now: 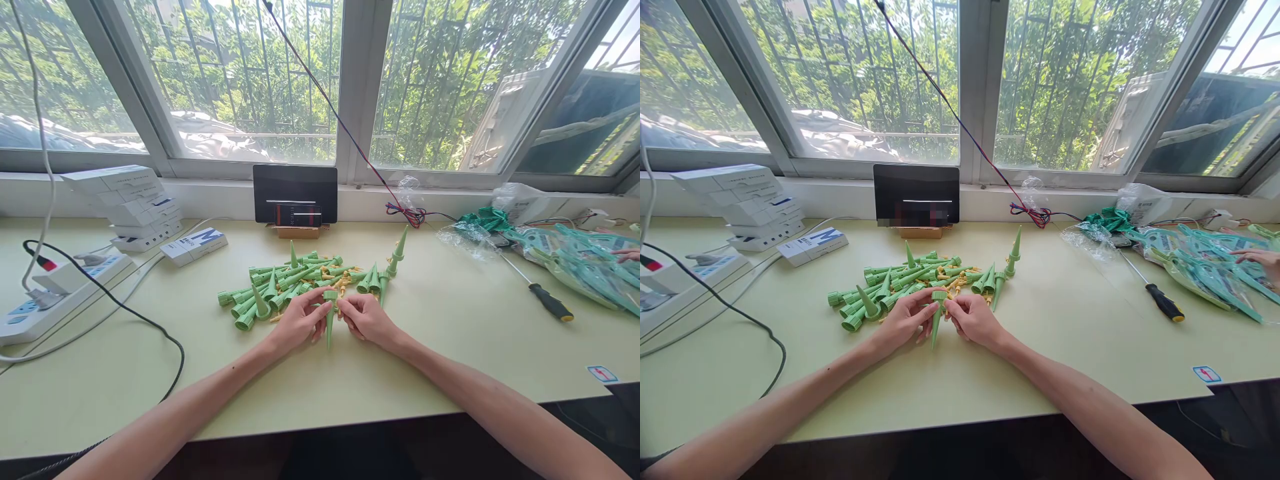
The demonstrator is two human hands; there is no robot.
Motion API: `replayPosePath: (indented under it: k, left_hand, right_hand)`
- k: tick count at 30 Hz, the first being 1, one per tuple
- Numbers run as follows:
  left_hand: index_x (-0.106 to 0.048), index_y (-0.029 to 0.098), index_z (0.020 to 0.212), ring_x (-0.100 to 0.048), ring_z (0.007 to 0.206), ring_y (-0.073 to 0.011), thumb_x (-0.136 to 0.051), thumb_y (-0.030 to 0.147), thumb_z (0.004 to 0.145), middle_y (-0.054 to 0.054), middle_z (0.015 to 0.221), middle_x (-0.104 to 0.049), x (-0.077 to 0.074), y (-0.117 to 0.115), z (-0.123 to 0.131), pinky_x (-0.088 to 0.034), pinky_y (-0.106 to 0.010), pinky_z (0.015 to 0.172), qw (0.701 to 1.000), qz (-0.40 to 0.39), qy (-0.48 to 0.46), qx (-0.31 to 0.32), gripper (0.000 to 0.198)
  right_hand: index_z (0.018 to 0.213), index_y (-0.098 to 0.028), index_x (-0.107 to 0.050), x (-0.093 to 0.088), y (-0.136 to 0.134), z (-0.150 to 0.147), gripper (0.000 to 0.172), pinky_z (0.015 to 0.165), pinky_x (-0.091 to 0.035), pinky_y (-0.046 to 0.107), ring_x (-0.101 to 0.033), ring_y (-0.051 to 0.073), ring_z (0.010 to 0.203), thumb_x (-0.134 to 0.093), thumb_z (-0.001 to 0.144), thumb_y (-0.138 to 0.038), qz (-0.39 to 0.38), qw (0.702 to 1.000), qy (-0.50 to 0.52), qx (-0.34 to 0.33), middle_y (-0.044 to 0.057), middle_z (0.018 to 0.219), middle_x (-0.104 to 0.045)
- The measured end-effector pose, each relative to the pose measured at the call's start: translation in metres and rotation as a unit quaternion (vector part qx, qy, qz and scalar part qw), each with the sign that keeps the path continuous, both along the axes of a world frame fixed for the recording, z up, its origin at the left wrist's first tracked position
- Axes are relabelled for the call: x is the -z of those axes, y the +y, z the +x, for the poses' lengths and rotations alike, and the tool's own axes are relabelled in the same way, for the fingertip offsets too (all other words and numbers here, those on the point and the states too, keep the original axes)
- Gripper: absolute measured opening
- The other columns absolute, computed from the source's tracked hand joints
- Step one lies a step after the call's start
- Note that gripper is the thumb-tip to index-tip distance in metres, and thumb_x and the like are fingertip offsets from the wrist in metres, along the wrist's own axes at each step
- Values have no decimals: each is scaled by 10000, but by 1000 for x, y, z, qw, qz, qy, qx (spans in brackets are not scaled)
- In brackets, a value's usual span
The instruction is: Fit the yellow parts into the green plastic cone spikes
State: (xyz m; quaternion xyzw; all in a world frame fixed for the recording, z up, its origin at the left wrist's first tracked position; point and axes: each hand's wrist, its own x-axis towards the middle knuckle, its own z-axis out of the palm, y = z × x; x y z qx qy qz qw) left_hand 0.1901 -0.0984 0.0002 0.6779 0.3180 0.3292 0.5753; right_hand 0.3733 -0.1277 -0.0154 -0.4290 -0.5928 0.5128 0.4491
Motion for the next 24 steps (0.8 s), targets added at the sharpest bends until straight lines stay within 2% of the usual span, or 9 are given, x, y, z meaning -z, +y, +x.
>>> replayPosePath:
  k: [5, 8, 15, 24]
  left_hand:
    - [-516, 175, 1308, -467, 465, -82, -612, 471, 868, -5, 723, -602, -1, 1, -1, -450, -210, 428, 997, -64, -30, 13, 539]
    - [-476, 211, 1333, -432, 475, -77, -621, 472, 865, 25, 697, -553, -1, 0, -1, -455, -205, 435, 995, -92, -38, 24, 555]
    - [-511, 246, 1290, -351, 426, -54, -580, 481, 891, 47, 666, -492, 0, -2, 0, -367, -174, 378, 993, -105, -32, 46, 467]
    - [-510, 235, 1276, -365, 423, -50, -581, 470, 895, 46, 681, -497, -2, -2, 0, -360, -177, 387, 993, -105, -19, 51, 453]
  right_hand:
    - [639, -172, -544, -3, -1, 0, 472, 327, -285, 200, -356, 58, 289, -529, 889, -572, 18, 1000, 7, 1, -77, 412, -405]
    - [647, -168, -558, -4, -2, 0, 481, 353, -308, 199, -363, 58, 303, -521, 893, -579, 45, 999, 1, -5, -73, 409, -415]
    - [660, -159, -576, -5, -4, 0, 490, 386, -325, 196, -364, 56, 327, -475, 927, -558, 71, 997, -9, -21, -69, 425, -416]
    - [658, -157, -581, -2, -3, 0, 539, 416, -343, 214, -377, 68, 339, -412, 950, -577, 86, 996, -28, -18, -55, 425, -426]
